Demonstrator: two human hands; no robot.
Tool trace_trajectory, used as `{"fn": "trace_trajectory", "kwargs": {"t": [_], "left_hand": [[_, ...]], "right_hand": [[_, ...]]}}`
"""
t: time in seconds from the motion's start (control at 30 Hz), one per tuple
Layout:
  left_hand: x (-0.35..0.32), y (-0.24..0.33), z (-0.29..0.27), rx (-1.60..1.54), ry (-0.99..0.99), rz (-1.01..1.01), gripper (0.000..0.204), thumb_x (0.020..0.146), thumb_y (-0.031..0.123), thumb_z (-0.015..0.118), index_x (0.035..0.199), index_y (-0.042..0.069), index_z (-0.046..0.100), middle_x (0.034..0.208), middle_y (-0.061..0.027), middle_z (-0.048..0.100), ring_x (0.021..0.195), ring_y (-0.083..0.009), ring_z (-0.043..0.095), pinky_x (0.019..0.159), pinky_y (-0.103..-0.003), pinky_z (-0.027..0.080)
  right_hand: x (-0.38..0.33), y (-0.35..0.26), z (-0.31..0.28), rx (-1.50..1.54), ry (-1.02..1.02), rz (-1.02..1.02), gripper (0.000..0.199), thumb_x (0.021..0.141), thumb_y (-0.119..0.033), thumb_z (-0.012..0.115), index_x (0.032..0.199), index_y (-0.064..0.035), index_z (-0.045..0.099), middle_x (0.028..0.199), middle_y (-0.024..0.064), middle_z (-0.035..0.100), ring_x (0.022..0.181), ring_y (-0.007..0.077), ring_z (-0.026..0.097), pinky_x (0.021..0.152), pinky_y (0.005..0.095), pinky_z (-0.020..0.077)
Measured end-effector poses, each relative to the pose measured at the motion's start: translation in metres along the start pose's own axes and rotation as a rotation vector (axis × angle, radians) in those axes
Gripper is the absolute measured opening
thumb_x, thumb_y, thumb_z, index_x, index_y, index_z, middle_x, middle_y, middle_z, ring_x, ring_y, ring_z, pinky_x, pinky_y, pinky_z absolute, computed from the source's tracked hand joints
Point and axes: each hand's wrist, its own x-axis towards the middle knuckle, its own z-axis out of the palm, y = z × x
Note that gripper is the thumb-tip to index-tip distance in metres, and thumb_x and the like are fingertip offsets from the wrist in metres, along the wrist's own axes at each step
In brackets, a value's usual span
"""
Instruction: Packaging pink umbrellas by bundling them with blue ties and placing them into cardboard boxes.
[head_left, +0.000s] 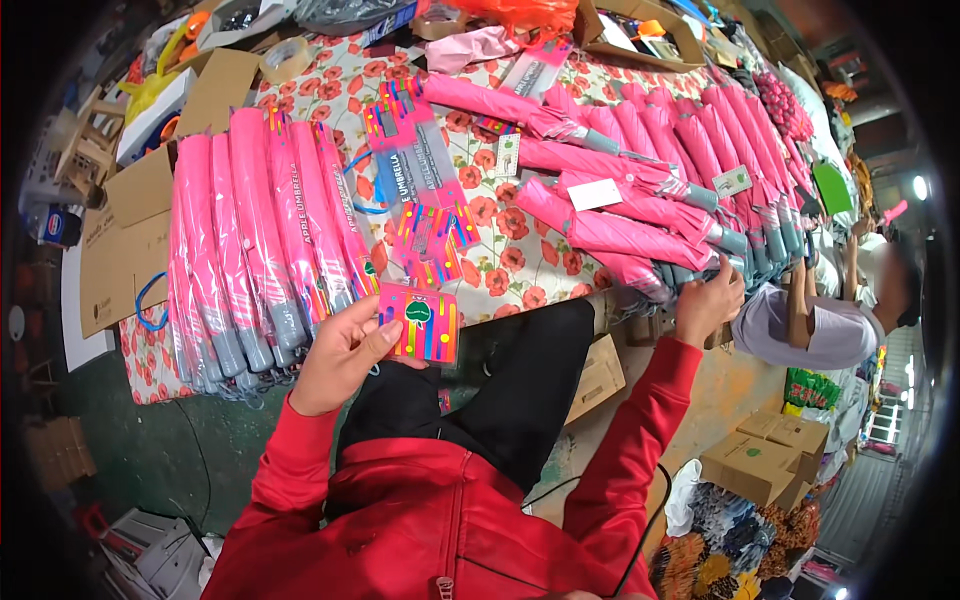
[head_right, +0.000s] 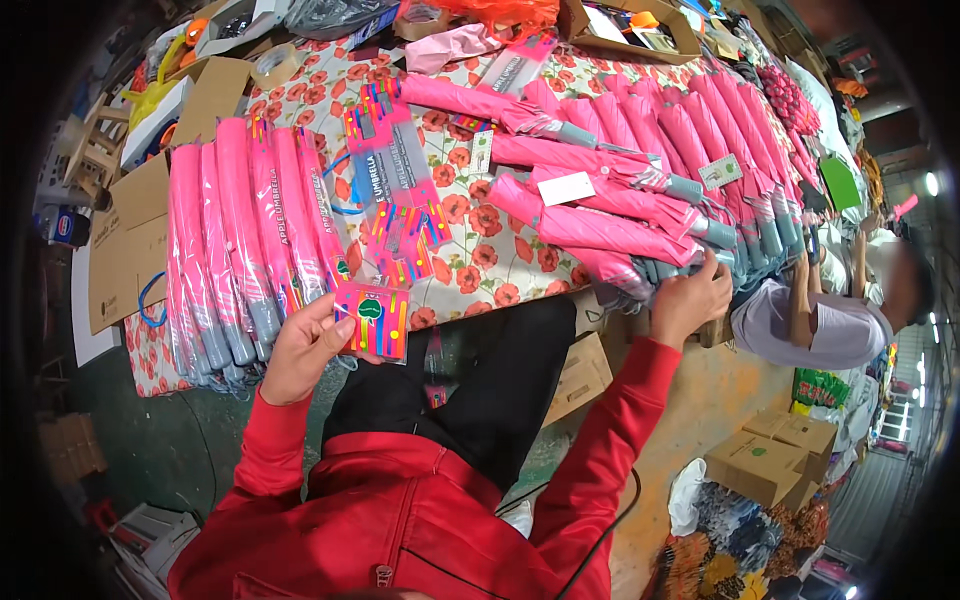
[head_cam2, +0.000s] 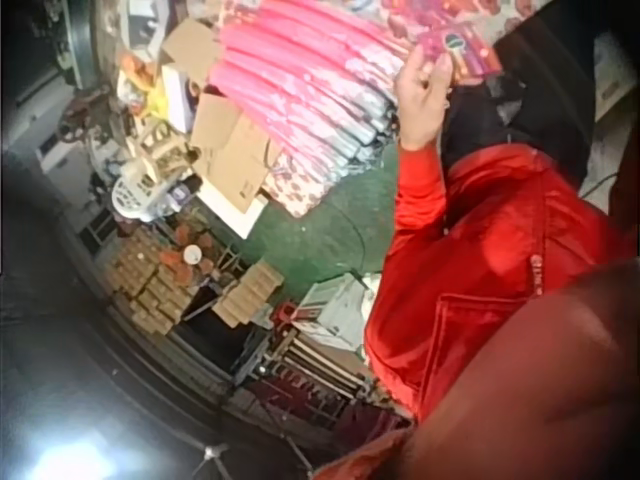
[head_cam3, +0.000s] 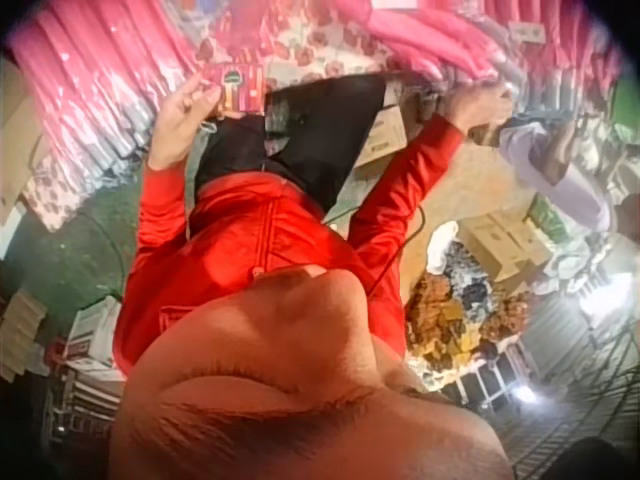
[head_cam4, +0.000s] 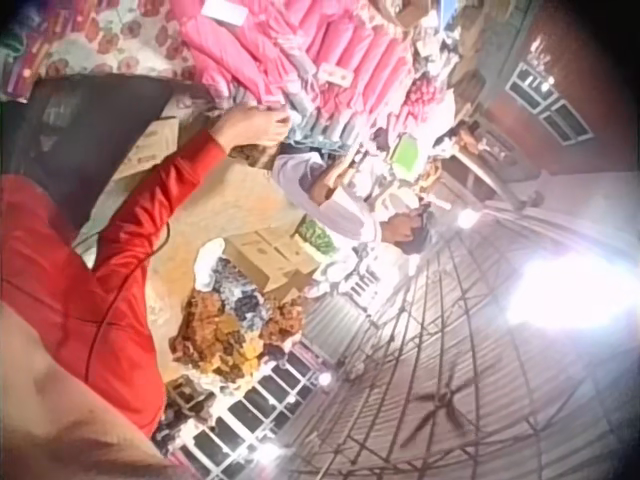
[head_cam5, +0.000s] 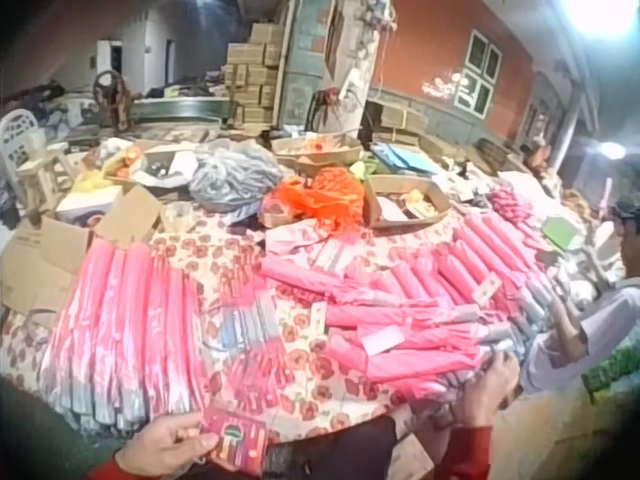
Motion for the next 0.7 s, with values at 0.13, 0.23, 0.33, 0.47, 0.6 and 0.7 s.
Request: {"fn": "trace_trajectory", "kwargs": {"t": [0.13,0.23,0.33,0.47,0.6,0.7], "left_hand": [[0.006,0.000,-0.002,-0.031,0.054,-0.008,0.031,0.102,0.010,0.052,0.126,-0.008,0.053,0.104,-0.0160,0.068,0.085,-0.0199,0.068,0.077,-0.031,0.061],[0.006,0.003,0.000,-0.040,0.042,-0.011,0.031,0.102,0.010,0.052,0.126,-0.008,0.053,0.104,-0.0162,0.068,0.084,-0.0199,0.068,0.076,-0.032,0.061],[0.013,0.004,0.006,-0.053,-0.011,0.006,0.031,0.102,0.010,0.052,0.126,-0.008,0.053,0.105,-0.0163,0.068,0.083,-0.0200,0.068,0.075,-0.032,0.061],[0.009,-0.003,0.002,-0.048,0.038,-0.078,0.031,0.101,0.009,0.052,0.128,-0.006,0.052,0.102,-0.0176,0.069,0.077,-0.0222,0.070,0.069,-0.029,0.059],[0.007,-0.005,-0.008,-0.012,0.025,-0.098,0.031,0.102,0.011,0.051,0.128,-0.007,0.052,0.106,-0.0175,0.068,0.080,-0.0229,0.070,0.069,-0.031,0.061],[0.005,-0.002,0.002,-0.048,0.051,-0.093,0.031,0.103,0.011,0.050,0.128,-0.007,0.051,0.108,-0.0176,0.068,0.082,-0.0242,0.071,0.070,-0.032,0.061]], "right_hand": [[0.014,0.024,0.023,-0.206,0.047,-0.231,0.039,0.080,-0.009,0.060,0.119,-0.0138,0.064,0.132,0.0196,0.054,0.123,0.0383,0.048,0.104,0.0523,0.0347],[0.022,0.029,0.035,-0.307,0.046,-0.306,0.037,0.081,-0.011,0.060,0.117,-0.0134,0.064,0.133,0.0187,0.053,0.124,0.0387,0.047,0.104,0.0537,0.0342],[0.039,0.040,0.028,-0.434,0.076,-0.357,0.034,0.082,-0.013,0.061,0.115,-0.0130,0.064,0.134,0.0179,0.053,0.125,0.0391,0.046,0.105,0.0552,0.0336],[0.034,0.028,0.013,-0.416,0.050,-0.300,0.029,0.083,-0.016,0.062,0.111,-0.0127,0.065,0.130,0.0168,0.058,0.122,0.0372,0.050,0.106,0.0594,0.0304],[0.031,0.009,-0.042,-0.387,-0.139,-0.324,0.024,0.084,-0.022,0.064,0.105,-0.0118,0.066,0.113,0.0158,0.066,0.107,0.0365,0.059,0.098,0.0556,0.0397],[0.013,-0.013,-0.096,-0.360,-0.263,-0.245,0.023,0.084,-0.026,0.065,0.102,-0.0116,0.067,0.102,0.0143,0.069,0.095,0.0362,0.063,0.091,0.0527,0.0449]]}}
